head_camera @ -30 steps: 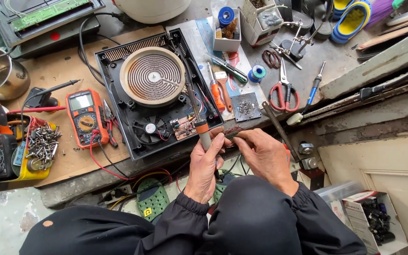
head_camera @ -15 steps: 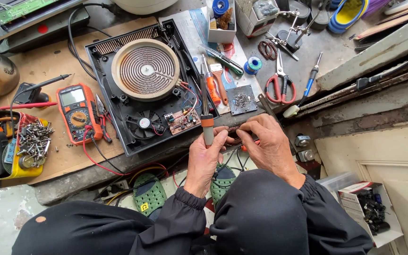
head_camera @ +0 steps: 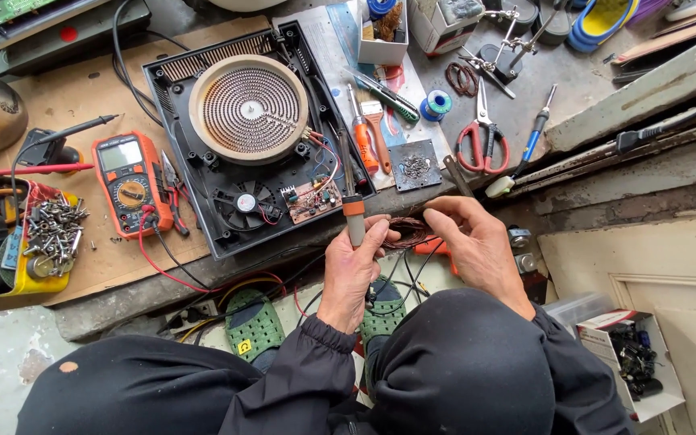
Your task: Preparing and soldering a copper coil for an induction cooker repair
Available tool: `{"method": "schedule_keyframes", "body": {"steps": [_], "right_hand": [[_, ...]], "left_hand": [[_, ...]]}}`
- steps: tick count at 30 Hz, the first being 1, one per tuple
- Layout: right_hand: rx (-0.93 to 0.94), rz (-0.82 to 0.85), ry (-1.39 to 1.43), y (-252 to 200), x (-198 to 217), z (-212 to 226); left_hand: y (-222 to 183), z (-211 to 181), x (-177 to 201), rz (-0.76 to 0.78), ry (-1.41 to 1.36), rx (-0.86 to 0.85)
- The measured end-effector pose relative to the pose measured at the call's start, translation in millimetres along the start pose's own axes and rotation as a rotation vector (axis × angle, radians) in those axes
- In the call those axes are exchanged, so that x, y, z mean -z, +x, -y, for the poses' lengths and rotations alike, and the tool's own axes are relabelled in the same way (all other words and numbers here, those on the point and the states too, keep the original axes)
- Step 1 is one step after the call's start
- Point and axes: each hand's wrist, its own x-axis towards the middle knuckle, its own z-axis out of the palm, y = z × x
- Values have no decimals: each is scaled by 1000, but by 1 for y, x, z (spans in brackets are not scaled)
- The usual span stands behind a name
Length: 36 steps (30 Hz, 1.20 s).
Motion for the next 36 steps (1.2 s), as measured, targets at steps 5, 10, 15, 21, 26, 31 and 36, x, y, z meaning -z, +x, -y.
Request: {"method": "schedule_keyframes", "body": {"steps": [5, 10, 15, 21, 26, 31, 36], "right_hand": [[-128, 0, 326, 1, -9, -44], [-195, 46, 507, -5, -31, -37], [-111, -35, 595, -1, -35, -51], [-15, -108, 423, -1, -34, -48], [-64, -146, 284, -3, -31, -35], [-102, -162, 307, -7, -32, -33], [-125, -162, 356, -10, -32, -30]], "left_hand": [[2, 3, -1, -3, -55, -17], [8, 22, -3, 25, -74, -41], [8, 21, -2, 45, -134, -40], [6, 21, -6, 97, -134, -40], [2, 22, -9, 131, -192, 10], [1, 22, -7, 117, -274, 55], [2, 27, -8, 123, -322, 91]]}}
